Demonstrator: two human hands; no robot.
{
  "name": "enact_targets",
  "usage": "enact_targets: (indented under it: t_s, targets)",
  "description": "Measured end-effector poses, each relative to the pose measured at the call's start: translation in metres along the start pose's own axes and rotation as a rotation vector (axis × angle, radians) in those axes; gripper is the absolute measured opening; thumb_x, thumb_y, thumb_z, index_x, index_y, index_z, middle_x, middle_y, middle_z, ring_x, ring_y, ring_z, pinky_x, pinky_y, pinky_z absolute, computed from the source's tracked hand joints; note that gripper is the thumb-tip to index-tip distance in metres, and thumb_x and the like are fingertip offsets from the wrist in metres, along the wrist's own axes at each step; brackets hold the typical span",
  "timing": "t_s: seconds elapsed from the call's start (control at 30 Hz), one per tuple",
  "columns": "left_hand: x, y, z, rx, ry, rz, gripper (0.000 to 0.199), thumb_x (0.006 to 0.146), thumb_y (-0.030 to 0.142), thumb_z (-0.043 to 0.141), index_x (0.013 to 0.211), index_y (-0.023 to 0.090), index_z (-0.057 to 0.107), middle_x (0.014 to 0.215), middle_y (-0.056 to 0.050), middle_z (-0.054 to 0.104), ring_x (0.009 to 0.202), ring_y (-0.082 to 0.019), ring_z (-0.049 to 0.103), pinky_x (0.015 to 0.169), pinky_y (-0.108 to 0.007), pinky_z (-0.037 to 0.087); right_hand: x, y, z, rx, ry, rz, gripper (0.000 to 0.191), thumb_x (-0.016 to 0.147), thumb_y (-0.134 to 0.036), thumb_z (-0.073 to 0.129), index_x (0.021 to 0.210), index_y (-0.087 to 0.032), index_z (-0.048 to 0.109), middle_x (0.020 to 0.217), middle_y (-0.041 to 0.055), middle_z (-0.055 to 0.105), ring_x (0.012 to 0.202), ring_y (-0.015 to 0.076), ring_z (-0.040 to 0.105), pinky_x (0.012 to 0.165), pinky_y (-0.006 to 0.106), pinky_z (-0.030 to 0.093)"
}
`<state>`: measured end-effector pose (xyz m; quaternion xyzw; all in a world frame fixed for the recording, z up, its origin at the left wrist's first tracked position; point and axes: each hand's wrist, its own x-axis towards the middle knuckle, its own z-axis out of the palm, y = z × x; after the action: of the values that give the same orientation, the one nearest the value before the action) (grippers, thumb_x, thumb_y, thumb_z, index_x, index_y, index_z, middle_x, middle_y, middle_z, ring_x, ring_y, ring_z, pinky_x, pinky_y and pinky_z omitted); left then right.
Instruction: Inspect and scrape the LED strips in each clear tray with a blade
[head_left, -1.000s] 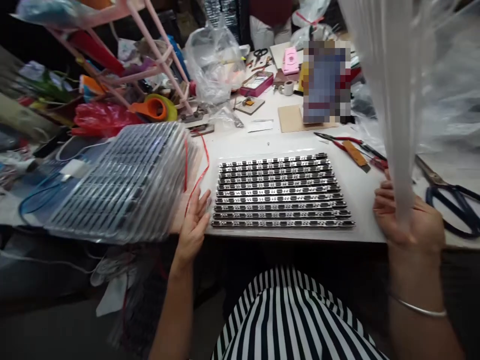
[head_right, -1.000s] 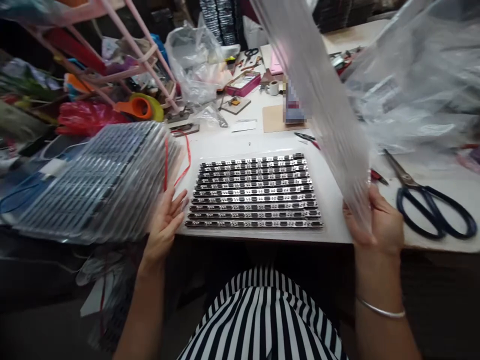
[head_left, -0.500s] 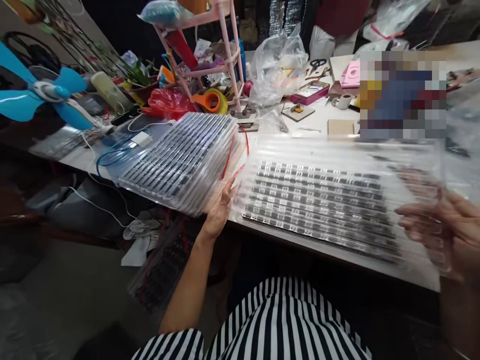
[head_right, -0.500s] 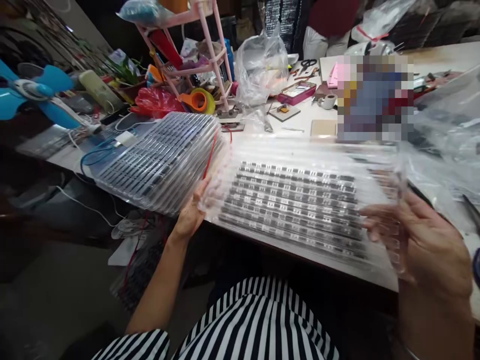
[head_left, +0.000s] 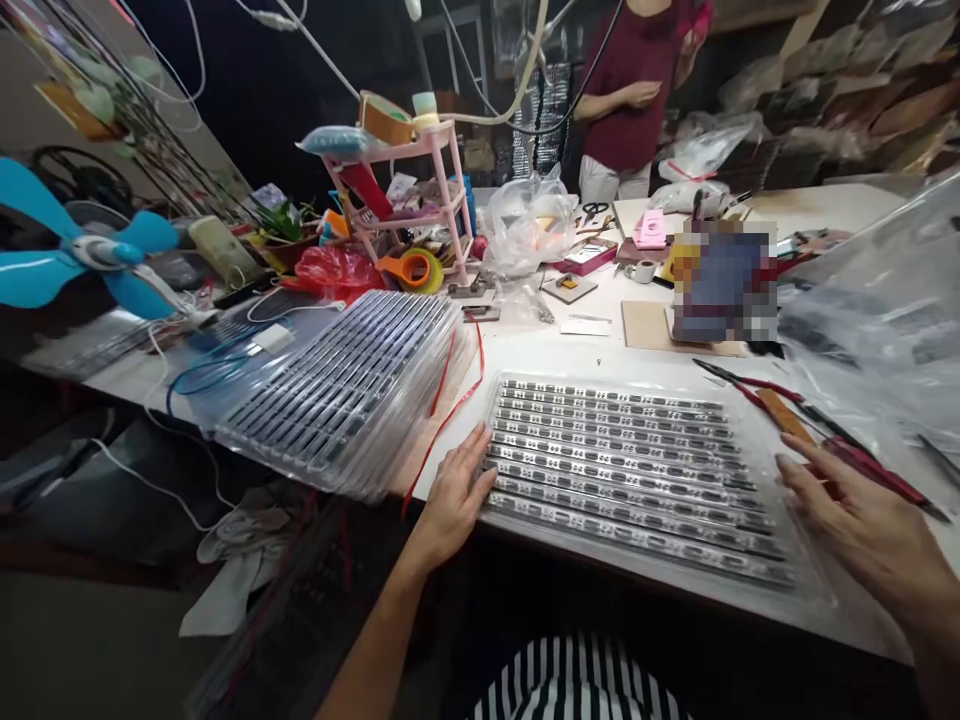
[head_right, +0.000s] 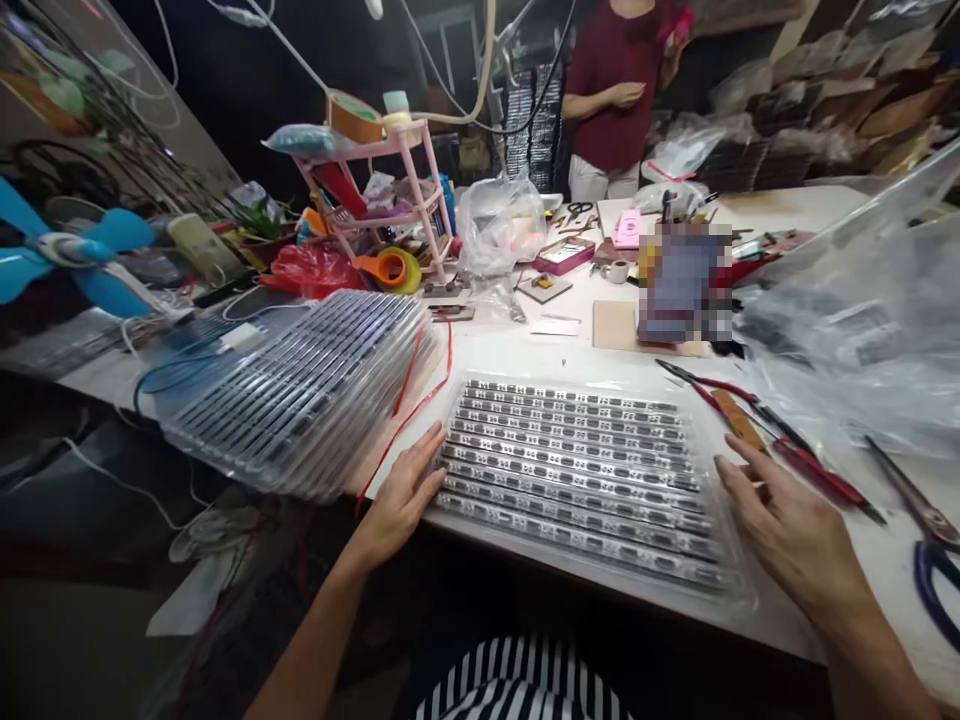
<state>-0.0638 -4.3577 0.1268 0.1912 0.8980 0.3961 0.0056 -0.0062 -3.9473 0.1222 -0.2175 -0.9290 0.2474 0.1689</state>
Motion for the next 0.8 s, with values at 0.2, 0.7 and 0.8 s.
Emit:
enact_targets:
  t_s: [0.2, 0.7, 0.8]
  targets:
    - [0.002, 0.006, -0.001, 0.180, -0.116, -0.024, 0.060, 0.096, 0.049, 0.035, 0.149, 0.025, 0.023, 0.158, -0.006, 0.019, 0.145, -0.021, 0.017, 0.118, -0.045, 0.016, -0.002, -0.004, 0.020, 0.002, -0.007, -0.125, 0.067, 0.085, -0.058, 0.030, 0.128, -0.015, 0.058, 0.127, 0.0125, 0.055, 0.113, 0.0297, 0.057, 0.100, 0.046, 0.045]
    - [0.021, -0.004, -0.006, -0.100, -0.016, -0.054, 0.047, 0.096, 0.041, 0.040, 0.141, 0.029, 0.040, 0.153, -0.003, 0.032, 0.142, -0.020, 0.025, 0.119, -0.044, 0.018, 0.000, -0.009, 0.010, 0.369, -0.103, 0.017, 0.045, 0.083, -0.054, 0.048, 0.116, -0.027, 0.064, 0.122, 0.0037, 0.062, 0.114, 0.0265, 0.057, 0.101, 0.045, 0.044]
    - [0.021, -0.006, -0.005, -0.069, -0.027, -0.053, 0.047, 0.095, 0.041, 0.042, 0.142, 0.031, 0.040, 0.153, -0.002, 0.033, 0.142, -0.021, 0.025, 0.119, -0.045, 0.018, 0.000, -0.015, 0.007, 0.375, -0.096, 0.003, 0.044, 0.084, -0.051, 0.048, 0.115, -0.025, 0.065, 0.121, 0.0048, 0.061, 0.112, 0.0254, 0.058, 0.097, 0.041, 0.047]
